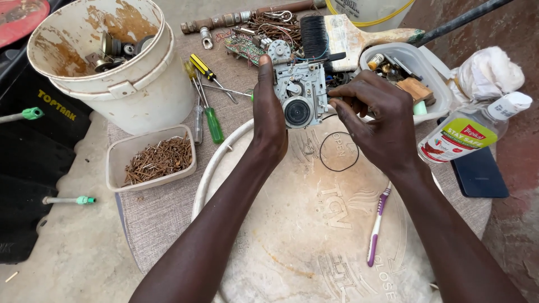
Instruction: The person disassembles a small electronic device using a screwdriver, then cleans the work surface with a brush. They proceed to reassemble the device, carefully manipulating internal components and wires by hand.
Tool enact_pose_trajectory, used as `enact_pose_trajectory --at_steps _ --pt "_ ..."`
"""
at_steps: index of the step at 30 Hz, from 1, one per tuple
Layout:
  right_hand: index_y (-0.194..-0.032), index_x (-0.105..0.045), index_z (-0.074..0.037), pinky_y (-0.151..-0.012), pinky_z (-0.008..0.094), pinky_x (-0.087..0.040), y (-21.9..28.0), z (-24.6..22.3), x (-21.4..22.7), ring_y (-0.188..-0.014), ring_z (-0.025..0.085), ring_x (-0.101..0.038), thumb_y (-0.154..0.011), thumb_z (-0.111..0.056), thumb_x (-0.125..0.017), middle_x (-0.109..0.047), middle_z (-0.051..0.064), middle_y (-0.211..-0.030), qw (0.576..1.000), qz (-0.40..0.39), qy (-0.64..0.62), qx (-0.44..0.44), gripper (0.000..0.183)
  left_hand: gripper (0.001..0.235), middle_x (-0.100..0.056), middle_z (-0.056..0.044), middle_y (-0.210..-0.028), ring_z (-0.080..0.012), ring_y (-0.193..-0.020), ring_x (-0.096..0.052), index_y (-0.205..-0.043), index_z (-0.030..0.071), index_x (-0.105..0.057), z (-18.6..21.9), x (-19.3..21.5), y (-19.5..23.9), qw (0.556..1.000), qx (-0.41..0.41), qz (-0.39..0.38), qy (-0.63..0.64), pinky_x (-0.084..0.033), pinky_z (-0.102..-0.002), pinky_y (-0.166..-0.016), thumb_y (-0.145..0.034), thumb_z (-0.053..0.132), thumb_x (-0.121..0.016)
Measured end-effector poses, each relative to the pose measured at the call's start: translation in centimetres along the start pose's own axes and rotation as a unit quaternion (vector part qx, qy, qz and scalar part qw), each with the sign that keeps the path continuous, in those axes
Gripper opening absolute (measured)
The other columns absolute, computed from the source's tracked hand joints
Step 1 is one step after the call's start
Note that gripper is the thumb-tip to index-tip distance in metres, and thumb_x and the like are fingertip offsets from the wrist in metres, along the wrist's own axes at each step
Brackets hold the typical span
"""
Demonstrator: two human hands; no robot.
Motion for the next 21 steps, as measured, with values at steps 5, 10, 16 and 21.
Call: enact_pose_trajectory --at_steps 5,10,16,21 --pt "-0.100 -0.071 0.007 -0.062 0.030 -0.037 0.1 0.4 0.2 -0.070 0.018 -0.049 -0.097 0.012 -0.070 -0.059 0.011 -0.084 1.000 0.025 -0.010 -0.015 0.006 0.094 -0.032 -0.013 -0.160 -0.0235 -0.149 -0.028 -0.150 0.001 -0.031 0.2 -0.1 -0.1 1.000 -0.002 0.013 0.018 -0.022 -0.040 -0.119 -0.077 0.060 -0.044" --pt "-0.097 -0.068 0.008 -0.068 0.032 -0.038 0.2 -0.1 0.7 -0.071 0.020 -0.049 -0.103 0.009 -0.066 -0.057 0.012 -0.082 0.997 0.074 0.003 0.006 0.006 0.061 -0.067 -0.017 -0.121 -0.0321 -0.110 -0.066 -0.132 0.007 -0.058 -0.5 -0.4 -0.3 0.976 0.036 -0.086 0.199 -0.056 -0.047 -0.095 -0.090 0.050 -0.049" --pt "-0.093 -0.066 0.007 -0.069 0.035 -0.039 0.2 -0.8 0.9 -0.072 0.023 -0.050 -0.101 0.008 -0.071 -0.061 0.014 -0.084 0.996 0.089 -0.018 0.024 0.009 0.050 -0.071 -0.014 -0.113 -0.0282 -0.103 -0.068 -0.124 0.006 -0.064 -1.4 -0.6 -0.6 0.952 -0.007 -0.139 0.272 -0.056 -0.044 -0.091 -0.097 0.047 -0.053" --pt "-0.090 -0.064 0.006 -0.066 0.033 -0.039 0.0 -1.3 1.0 -0.069 0.021 -0.049 -0.101 0.003 -0.069 -0.061 0.014 -0.082 0.996 0.084 -0.026 0.027 0.012 0.045 -0.072 -0.011 -0.109 -0.0229 -0.099 -0.069 -0.119 0.005 -0.067 -1.2 -0.8 -0.3 0.938 -0.035 -0.180 0.295 -0.055 -0.039 -0.089 -0.100 0.044 -0.055"
Point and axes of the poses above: each hand's wrist, its own y-axis away from the middle knuckle, its own x-axis out of the back of the hand, z = x × y, the point moved 3 cm from there along -y, towards the middle knuckle
